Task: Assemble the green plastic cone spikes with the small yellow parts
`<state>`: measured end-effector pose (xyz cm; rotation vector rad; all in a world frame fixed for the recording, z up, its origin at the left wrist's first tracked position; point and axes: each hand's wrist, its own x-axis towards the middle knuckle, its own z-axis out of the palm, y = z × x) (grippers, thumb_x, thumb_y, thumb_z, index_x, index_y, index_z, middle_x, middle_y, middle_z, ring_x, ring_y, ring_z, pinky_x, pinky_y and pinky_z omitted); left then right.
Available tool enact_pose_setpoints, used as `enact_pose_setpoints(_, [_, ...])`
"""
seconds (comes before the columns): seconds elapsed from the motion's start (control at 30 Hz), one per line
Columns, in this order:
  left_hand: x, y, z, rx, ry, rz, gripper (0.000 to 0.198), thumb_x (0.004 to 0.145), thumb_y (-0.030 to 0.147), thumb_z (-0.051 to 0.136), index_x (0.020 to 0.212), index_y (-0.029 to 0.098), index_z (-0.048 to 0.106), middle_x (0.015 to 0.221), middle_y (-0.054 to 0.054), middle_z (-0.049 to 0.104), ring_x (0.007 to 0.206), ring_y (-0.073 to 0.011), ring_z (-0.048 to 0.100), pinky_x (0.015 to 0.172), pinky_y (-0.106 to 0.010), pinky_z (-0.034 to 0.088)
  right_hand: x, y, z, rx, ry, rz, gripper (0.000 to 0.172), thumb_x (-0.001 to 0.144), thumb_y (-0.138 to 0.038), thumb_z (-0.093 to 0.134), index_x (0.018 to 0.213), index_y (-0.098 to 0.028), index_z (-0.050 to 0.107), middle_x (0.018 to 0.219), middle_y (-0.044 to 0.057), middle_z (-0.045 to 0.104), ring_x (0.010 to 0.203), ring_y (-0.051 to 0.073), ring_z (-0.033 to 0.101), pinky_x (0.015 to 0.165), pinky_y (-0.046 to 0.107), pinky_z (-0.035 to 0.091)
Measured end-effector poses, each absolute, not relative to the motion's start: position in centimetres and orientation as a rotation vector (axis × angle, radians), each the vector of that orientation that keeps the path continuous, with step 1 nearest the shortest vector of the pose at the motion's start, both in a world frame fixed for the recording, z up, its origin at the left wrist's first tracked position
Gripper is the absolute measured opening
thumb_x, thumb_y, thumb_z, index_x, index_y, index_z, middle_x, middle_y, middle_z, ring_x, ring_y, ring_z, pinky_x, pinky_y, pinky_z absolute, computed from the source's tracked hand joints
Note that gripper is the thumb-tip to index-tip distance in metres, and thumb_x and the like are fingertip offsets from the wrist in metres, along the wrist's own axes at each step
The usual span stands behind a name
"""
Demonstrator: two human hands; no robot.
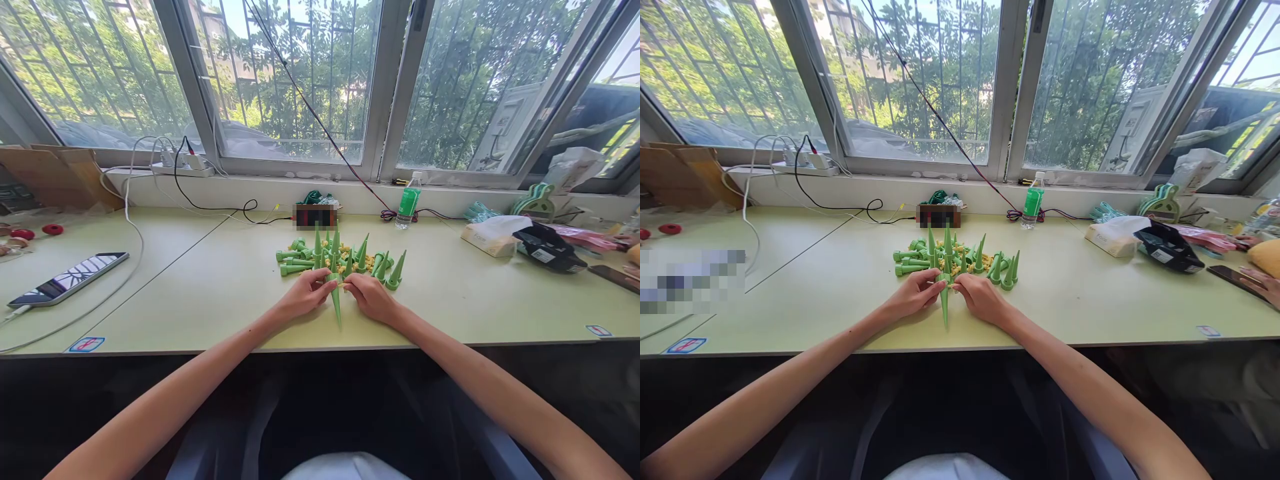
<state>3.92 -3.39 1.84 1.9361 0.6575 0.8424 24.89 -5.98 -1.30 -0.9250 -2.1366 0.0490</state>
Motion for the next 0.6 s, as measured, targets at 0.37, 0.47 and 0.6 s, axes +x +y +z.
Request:
enact_pose_setpoints(0.37, [3.81, -3.53, 2.45, 1.844, 0.687, 0.829, 0.042, 0.093, 0.057, 0.054, 0.081, 0.017, 0.049, 0.054, 0.007, 0.042, 0.044, -0.0066, 0.037, 0.043, -0.020, 0.027, 24.58, -6.52, -0.77, -0.964, -2.061, 0.129, 0.020, 0.105, -0.035, 0.043, 0.101, -0.020, 0.057, 0.084, 0.004, 0.065, 0.073, 0.017, 0.059, 0.069, 0.028, 0.045])
enact_pose_setpoints(0.47, [3.69, -3.19, 2.19, 1.793, 0.669, 0.836, 0.042, 0.093, 0.058, 0.053, 0.082, 0.017, 0.050, 0.057, 0.005, 0.046, 0.044, -0.0067, 0.040, 0.041, -0.020, 0.027, 24.63, -6.48, -0.93, -0.940, -2.031, 0.138, 0.019, 0.102, -0.036, 0.050, 0.113, -0.021, 0.056, 0.089, 0.004, 0.067, 0.069, 0.016, 0.059, 0.068, 0.028, 0.046])
enact_pose_setpoints(0.6, [3.58, -2.95, 1.96, 1.726, 0.630, 0.850, 0.041, 0.094, 0.056, 0.054, 0.082, 0.017, 0.052, 0.060, 0.005, 0.048, 0.044, -0.0064, 0.043, 0.042, -0.020, 0.029, 24.76, -6.28, -1.10, -0.900, -2.020, 0.124, 0.021, 0.101, -0.036, 0.053, 0.118, -0.023, 0.054, 0.092, 0.003, 0.067, 0.060, 0.013, 0.055, 0.064, 0.027, 0.047])
